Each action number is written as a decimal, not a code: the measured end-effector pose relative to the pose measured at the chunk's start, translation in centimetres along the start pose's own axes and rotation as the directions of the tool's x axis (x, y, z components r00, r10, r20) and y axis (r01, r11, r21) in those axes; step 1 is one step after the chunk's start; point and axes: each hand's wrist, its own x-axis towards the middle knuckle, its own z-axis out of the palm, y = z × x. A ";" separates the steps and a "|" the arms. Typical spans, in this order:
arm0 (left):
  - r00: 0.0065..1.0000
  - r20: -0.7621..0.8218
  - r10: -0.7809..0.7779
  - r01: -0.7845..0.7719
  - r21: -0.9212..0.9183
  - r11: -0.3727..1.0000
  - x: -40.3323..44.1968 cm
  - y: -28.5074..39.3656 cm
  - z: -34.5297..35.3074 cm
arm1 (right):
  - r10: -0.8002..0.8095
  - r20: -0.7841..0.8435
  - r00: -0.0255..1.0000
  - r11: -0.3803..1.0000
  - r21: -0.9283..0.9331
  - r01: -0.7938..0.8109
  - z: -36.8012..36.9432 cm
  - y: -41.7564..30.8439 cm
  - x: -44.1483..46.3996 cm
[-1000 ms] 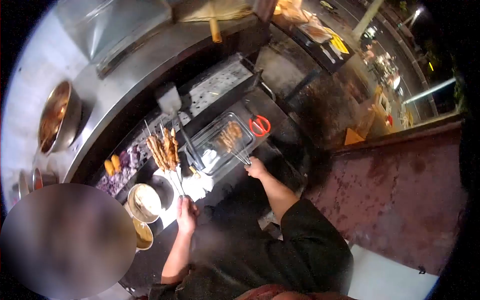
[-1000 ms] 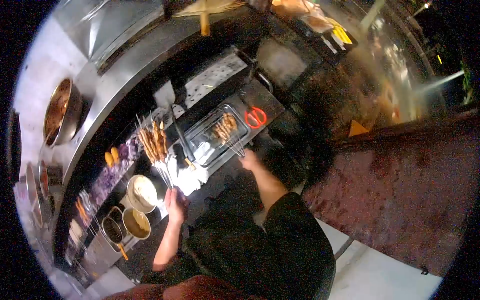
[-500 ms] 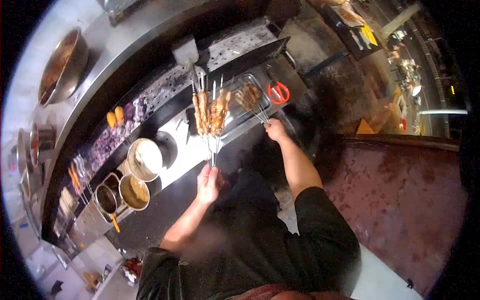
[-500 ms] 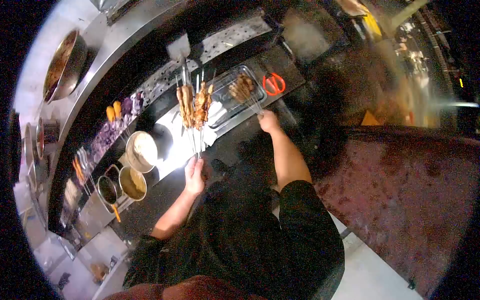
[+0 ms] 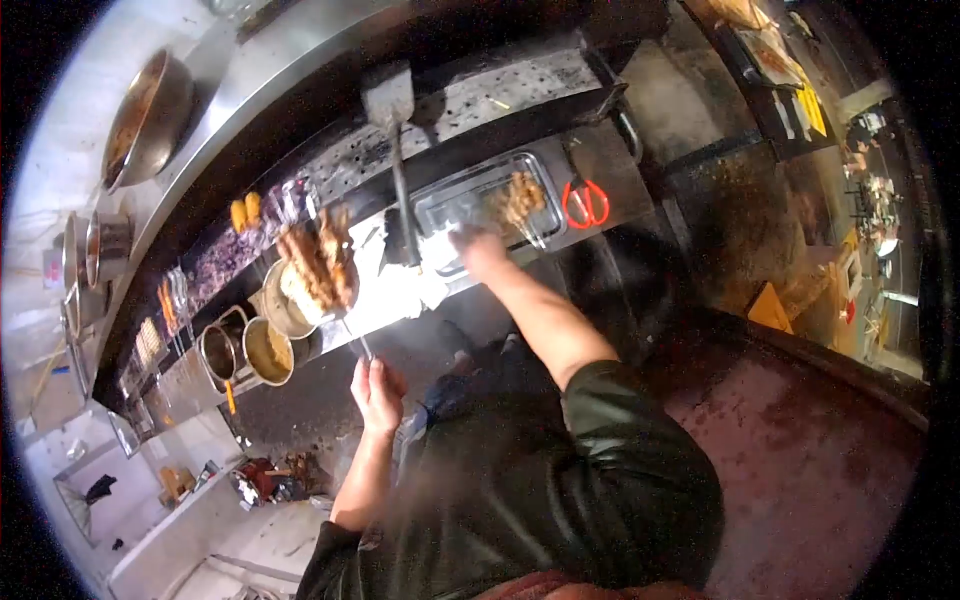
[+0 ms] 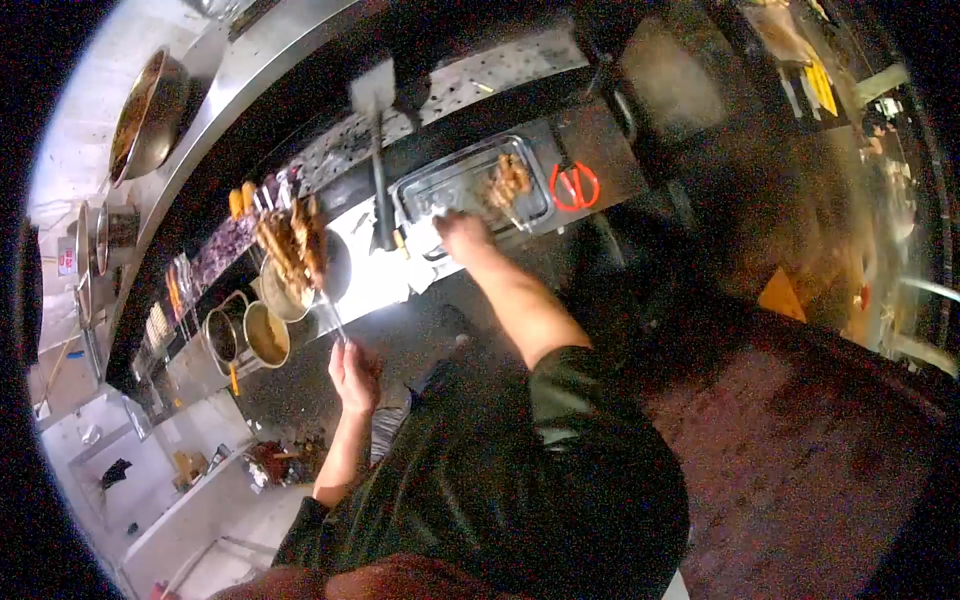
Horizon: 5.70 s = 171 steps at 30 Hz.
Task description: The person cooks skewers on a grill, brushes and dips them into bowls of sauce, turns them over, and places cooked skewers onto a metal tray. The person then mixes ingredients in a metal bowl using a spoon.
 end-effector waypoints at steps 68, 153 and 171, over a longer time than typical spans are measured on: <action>0.900 -0.256 0.353 0.128 0.929 0.347 10.1 0.4 -21.5 | 0.543 -0.505 0.671 0.837 0.257 -0.484 -20.0 3.2 -10.3; 0.993 -0.069 -0.096 0.077 -0.235 0.969 23.9 8.0 -45.6 | 0.366 0.409 0.836 0.244 0.825 -0.510 11.2 -54.9 20.1; 0.994 -0.010 -0.113 0.101 -0.378 0.920 23.2 9.2 -44.9 | 0.333 0.508 0.794 0.149 0.803 -0.577 9.4 -54.8 20.1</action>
